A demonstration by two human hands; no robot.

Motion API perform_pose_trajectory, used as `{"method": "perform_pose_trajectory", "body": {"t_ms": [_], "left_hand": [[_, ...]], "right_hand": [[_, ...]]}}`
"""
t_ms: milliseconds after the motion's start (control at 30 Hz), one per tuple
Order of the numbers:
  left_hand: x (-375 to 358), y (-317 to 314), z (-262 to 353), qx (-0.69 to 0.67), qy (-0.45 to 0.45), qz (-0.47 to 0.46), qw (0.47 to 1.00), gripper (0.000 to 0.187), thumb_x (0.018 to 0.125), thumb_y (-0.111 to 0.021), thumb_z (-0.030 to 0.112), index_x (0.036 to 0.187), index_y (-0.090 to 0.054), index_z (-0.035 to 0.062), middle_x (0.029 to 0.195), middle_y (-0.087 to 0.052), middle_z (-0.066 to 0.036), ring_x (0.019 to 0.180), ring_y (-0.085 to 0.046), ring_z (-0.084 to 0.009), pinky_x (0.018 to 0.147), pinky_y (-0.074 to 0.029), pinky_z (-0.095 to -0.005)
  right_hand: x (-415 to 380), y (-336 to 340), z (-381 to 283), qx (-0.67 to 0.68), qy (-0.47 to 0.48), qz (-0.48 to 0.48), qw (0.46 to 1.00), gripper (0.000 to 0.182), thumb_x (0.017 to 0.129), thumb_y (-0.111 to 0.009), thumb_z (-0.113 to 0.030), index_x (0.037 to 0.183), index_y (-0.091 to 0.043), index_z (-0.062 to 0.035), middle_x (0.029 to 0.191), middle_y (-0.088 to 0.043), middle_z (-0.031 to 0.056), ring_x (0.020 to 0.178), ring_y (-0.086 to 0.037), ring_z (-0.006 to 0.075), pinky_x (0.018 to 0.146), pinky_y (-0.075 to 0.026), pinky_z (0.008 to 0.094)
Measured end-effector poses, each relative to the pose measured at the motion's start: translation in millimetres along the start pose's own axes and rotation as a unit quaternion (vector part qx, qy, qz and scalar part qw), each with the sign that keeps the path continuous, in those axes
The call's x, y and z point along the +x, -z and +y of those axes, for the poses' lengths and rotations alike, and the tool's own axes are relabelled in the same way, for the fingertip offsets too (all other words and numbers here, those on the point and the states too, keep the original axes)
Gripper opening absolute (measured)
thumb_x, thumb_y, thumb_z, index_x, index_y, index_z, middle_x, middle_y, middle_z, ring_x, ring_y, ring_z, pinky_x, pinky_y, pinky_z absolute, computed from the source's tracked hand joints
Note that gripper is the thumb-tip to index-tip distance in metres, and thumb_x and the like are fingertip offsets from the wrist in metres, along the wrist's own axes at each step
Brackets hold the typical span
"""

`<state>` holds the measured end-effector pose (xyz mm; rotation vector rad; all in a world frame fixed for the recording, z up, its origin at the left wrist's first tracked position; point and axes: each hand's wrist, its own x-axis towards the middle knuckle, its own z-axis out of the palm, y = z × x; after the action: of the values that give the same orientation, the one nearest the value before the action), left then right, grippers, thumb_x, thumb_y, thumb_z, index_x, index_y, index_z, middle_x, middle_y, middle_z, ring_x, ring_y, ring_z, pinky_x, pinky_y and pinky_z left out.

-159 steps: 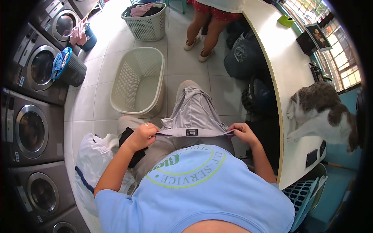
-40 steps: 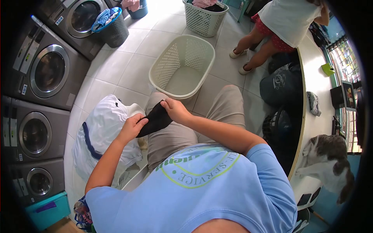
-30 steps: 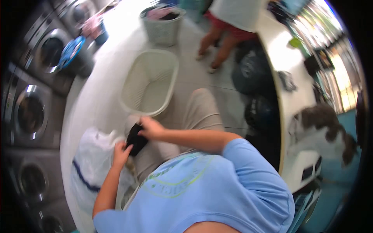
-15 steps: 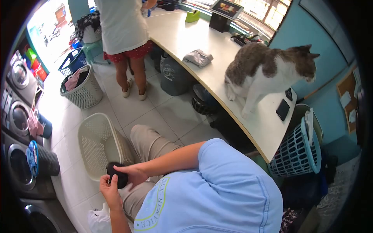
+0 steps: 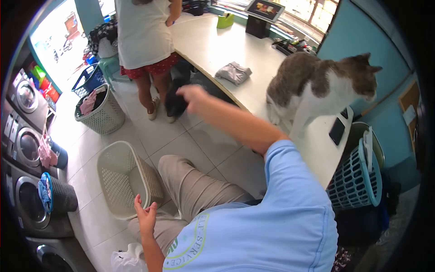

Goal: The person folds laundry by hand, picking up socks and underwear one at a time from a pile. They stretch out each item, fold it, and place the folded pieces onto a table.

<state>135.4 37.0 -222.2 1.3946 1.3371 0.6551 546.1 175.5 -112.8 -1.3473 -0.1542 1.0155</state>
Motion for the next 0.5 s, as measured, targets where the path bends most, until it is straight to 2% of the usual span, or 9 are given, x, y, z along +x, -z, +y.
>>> {"method": "perform_pose_trajectory", "body": {"t_ms": [67, 167, 233, 267, 300, 333, 367, 400, 500], "left_hand": [[7, 11, -13, 0.003, -0.005, 0.028, 1.0, 0.07, 0.082, -0.067, 0.013, 0.139, -0.027, 0.0098, 0.135, -0.03, -0.017, 0.081, -0.055, -0.015, 0.074, -0.048, -0.0274], [4, 19, -8, 0.011, -0.003, 0.056, 0.998, 0.069, 0.083, -0.066, 0.014, 0.14, -0.027, 0.0096, 0.135, -0.031, -0.018, 0.08, -0.057, -0.0153, 0.073, -0.048, -0.0272], [4, 24, 0, 0.016, 0.006, 0.07, 0.997, 0.069, 0.083, -0.066, 0.014, 0.14, -0.027, 0.0096, 0.135, -0.032, -0.019, 0.082, -0.058, -0.0157, 0.073, -0.048, -0.0268], [3, 27, 1, 0.013, 0.007, 0.066, 0.998, 0.069, 0.083, -0.066, 0.014, 0.139, -0.027, 0.0088, 0.136, -0.033, -0.019, 0.083, -0.059, -0.0161, 0.073, -0.049, -0.0267], [3, 29, 2, 0.008, 0.009, 0.065, 0.998, 0.068, 0.083, -0.066, 0.014, 0.139, -0.027, 0.0079, 0.136, -0.034, -0.019, 0.084, -0.06, -0.0165, 0.074, -0.049, -0.0265], [3, 31, 0, 0.005, 0.017, 0.085, 0.996, 0.068, 0.083, -0.066, 0.014, 0.139, -0.027, 0.0079, 0.136, -0.034, -0.019, 0.084, -0.06, -0.0165, 0.074, -0.049, -0.0265], [3, 34, -4, 0.003, 0.015, 0.092, 0.996, 0.068, 0.083, -0.066, 0.014, 0.139, -0.028, 0.0072, 0.137, -0.034, -0.019, 0.084, -0.061, -0.0166, 0.074, -0.049, -0.0268], [2, 39, -10, 0.002, 0.018, 0.103, 0.994, 0.068, 0.083, -0.067, 0.014, 0.138, -0.028, 0.0064, 0.138, -0.033, -0.02, 0.084, -0.061, -0.0167, 0.074, -0.049, -0.0272], [11, 58, -39, 0.013, -0.027, 0.15, 0.988, 0.063, 0.082, -0.067, 0.015, 0.135, -0.034, 0.0052, 0.134, -0.037, -0.019, 0.081, -0.063, -0.0192, 0.075, -0.051, -0.0293]], "right_hand": [[24, 10, -65, 0.11, 0.029, -0.084, 0.99, 0.033, 0.077, -0.064, -0.007, 0.108, -0.057, 0.0, 0.117, -0.056, 0.0184, 0.105, -0.055, 0.0313, 0.092, -0.042, 0.0481], [183, 59, -115, 0.148, 0.124, -0.036, 0.981, 0.04, 0.071, -0.074, -0.015, 0.103, -0.06, 0.0032, 0.099, -0.063, 0.0162, 0.086, -0.061, 0.0282, 0.076, -0.05, 0.0399], [74, 61, -128, -0.001, 0.145, 0.225, 0.963, 0.029, 0.073, -0.072, -0.015, 0.091, -0.058, 0.0027, 0.079, -0.062, 0.0115, 0.079, -0.061, 0.0257, 0.056, -0.048, 0.0378], [104, 74, -116, 0.022, 0.189, 0.249, 0.95, 0.031, 0.072, -0.073, -0.017, 0.09, -0.057, 0.0032, 0.081, -0.059, 0.0119, 0.079, -0.059, 0.0242, 0.054, -0.046, 0.04], [102, 80, -98, -0.046, 0.311, 0.187, 0.931, 0.04, 0.074, -0.07, -0.016, 0.103, -0.055, 0.0062, 0.094, -0.058, 0.0148, 0.087, -0.059, 0.0226, 0.062, -0.049, 0.038], [103, 71, -72, -0.1, 0.432, 0.254, 0.859, 0.053, 0.076, -0.067, -0.015, 0.118, -0.047, 0.009, 0.11, -0.053, 0.0182, 0.1, -0.056, 0.0248, 0.081, -0.048, 0.0347], [119, 70, -45, -0.173, 0.522, 0.237, 0.801, 0.062, 0.075, -0.064, -0.014, 0.127, -0.038, 0.0085, 0.131, -0.039, 0.0252, 0.123, -0.038, 0.0356, 0.104, -0.031, 0.0396], [53, 51, -27, -0.277, 0.579, 0.211, 0.737, 0.055, 0.078, -0.061, -0.012, 0.125, -0.04, 0.0077, 0.132, -0.037, 0.0259, 0.126, -0.033, 0.0369, 0.106, -0.027, 0.0406], [-2, 9, 66, -0.372, 0.589, 0.005, 0.718, 0.054, 0.08, -0.063, -0.009, 0.129, -0.04, -0.0021, 0.135, -0.035, 0.0229, 0.128, -0.032, 0.036, 0.104, -0.03, 0.0399]]}}
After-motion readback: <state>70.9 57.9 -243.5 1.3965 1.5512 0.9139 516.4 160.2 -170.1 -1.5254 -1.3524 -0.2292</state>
